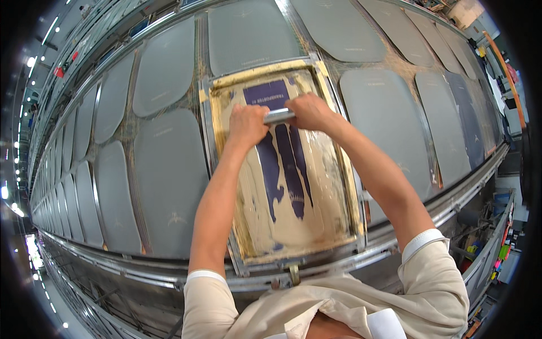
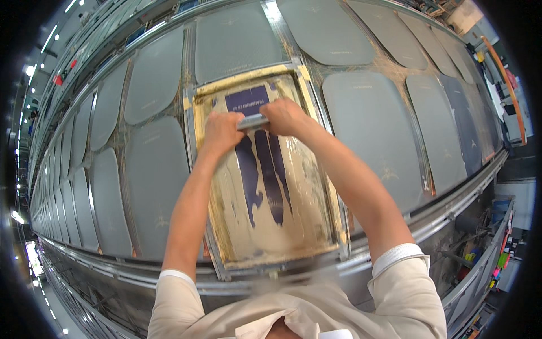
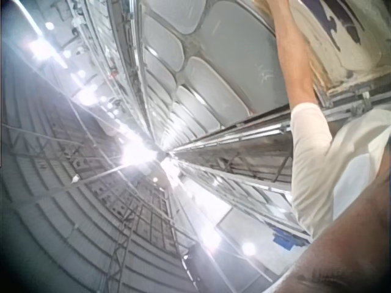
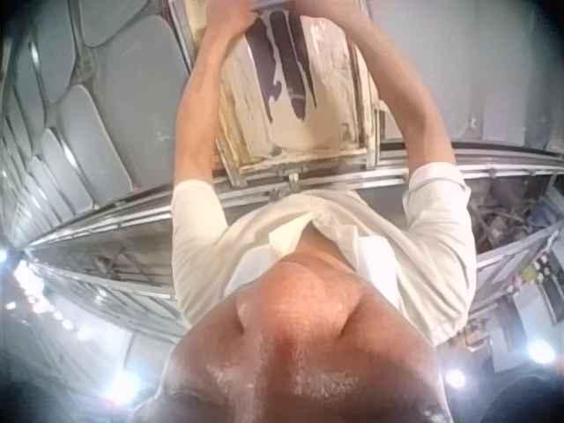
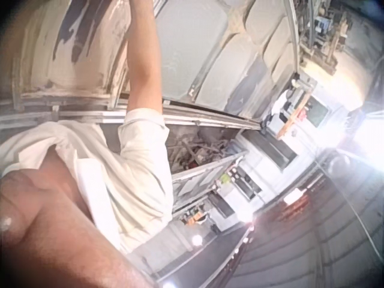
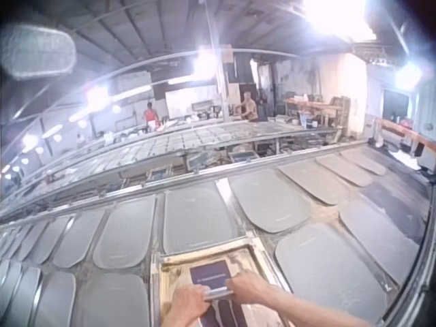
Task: The person repeatedly uses a squeegee to pull a viscous beige paste across a screen-printing frame containing a dark stencil. The paste is spread evenly over the stencil area, then the frame is lifted to reveal the printed surface below before the process is repeated.
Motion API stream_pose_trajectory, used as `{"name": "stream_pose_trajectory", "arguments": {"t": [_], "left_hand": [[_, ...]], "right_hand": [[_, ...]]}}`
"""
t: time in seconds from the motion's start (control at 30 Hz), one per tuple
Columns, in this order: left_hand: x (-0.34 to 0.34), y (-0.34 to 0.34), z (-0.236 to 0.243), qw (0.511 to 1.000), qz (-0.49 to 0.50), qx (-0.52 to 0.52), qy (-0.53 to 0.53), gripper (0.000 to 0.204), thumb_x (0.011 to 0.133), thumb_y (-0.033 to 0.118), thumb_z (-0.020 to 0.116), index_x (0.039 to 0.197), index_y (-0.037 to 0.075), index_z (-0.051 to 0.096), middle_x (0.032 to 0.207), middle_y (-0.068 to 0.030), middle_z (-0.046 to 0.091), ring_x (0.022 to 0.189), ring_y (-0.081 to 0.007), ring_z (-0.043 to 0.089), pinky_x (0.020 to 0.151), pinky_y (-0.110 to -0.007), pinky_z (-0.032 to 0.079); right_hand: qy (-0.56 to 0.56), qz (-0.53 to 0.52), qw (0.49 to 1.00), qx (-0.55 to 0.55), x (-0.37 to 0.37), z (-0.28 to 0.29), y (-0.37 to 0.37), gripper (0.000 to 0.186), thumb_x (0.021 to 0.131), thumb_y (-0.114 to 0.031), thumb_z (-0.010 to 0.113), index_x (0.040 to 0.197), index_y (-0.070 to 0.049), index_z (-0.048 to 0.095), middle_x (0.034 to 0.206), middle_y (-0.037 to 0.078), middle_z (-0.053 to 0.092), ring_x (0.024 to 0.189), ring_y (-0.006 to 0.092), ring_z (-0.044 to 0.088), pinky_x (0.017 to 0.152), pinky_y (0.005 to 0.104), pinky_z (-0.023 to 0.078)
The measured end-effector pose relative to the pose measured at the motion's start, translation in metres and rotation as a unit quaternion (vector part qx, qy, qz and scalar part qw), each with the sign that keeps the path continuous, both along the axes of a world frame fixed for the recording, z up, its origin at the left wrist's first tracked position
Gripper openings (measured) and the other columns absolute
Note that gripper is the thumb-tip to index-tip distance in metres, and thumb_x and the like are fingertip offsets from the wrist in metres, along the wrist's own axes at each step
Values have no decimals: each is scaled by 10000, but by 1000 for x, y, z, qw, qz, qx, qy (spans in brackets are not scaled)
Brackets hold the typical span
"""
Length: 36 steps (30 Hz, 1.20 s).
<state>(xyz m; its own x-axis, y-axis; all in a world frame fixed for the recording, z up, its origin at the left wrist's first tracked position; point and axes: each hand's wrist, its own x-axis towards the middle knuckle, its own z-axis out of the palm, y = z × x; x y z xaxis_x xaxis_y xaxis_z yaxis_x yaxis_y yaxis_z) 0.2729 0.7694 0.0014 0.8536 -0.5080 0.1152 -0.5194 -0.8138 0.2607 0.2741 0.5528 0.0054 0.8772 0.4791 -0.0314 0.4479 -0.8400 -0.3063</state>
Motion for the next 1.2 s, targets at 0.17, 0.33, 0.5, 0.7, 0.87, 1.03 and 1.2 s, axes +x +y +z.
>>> {"name": "stream_pose_trajectory", "arguments": {"t": [0.17,0.33,0.5,0.7,0.87,1.03,1.2], "left_hand": [[122,0,-5,999,-1,37,-12,235,734,254,819,894,116,716,815,-128,711,839,-352,683,828,-453,485],[152,2,-15,998,8,-33,52,258,727,243,822,913,100,716,807,-159,702,804,-385,675,740,-460,515],[120,0,-13,999,-6,-50,13,222,720,198,809,895,102,712,791,-161,695,794,-384,671,726,-449,523],[-11,7,-18,997,-27,-68,-13,98,744,172,753,823,127,716,761,-116,702,791,-333,688,748,-461,507],[-178,11,-30,996,-37,-74,14,146,693,98,748,832,117,707,784,-96,682,771,-313,658,766,-437,441],[-297,6,-14,995,-15,-91,24,274,659,38,744,928,80,714,886,-45,683,857,-262,649,808,-423,440],[-308,8,-6,994,33,-98,43,303,662,48,747,962,82,715,995,-56,677,926,-259,626,871,-410,443]], "right_hand": [[66,-28,997,-8,119,2,4,272,814,-289,780,981,-80,735,940,169,735,922,350,712,830,449,562],[123,-35,990,51,149,-3,4,231,811,-220,775,947,-41,722,824,169,731,789,340,715,730,428,561],[24,14,996,80,124,-17,0,221,783,-189,783,933,-43,708,814,182,714,762,391,682,704,459,538],[11,19,998,58,-5,-23,4,203,747,-199,802,838,-64,681,801,169,702,803,391,682,746,478,540],[8,46,997,61,-176,-22,5,220,697,-161,824,824,-68,670,812,151,695,828,348,686,776,464,540],[48,43,995,78,-291,-10,-1,325,701,-213,856,929,-41,702,960,152,708,979,346,666,924,461,492],[-65,-212,952,211,-247,9,-37,394,868,-278,763,1147,-9,697,1126,211,691,1119,390,596,985,459,470]]}}
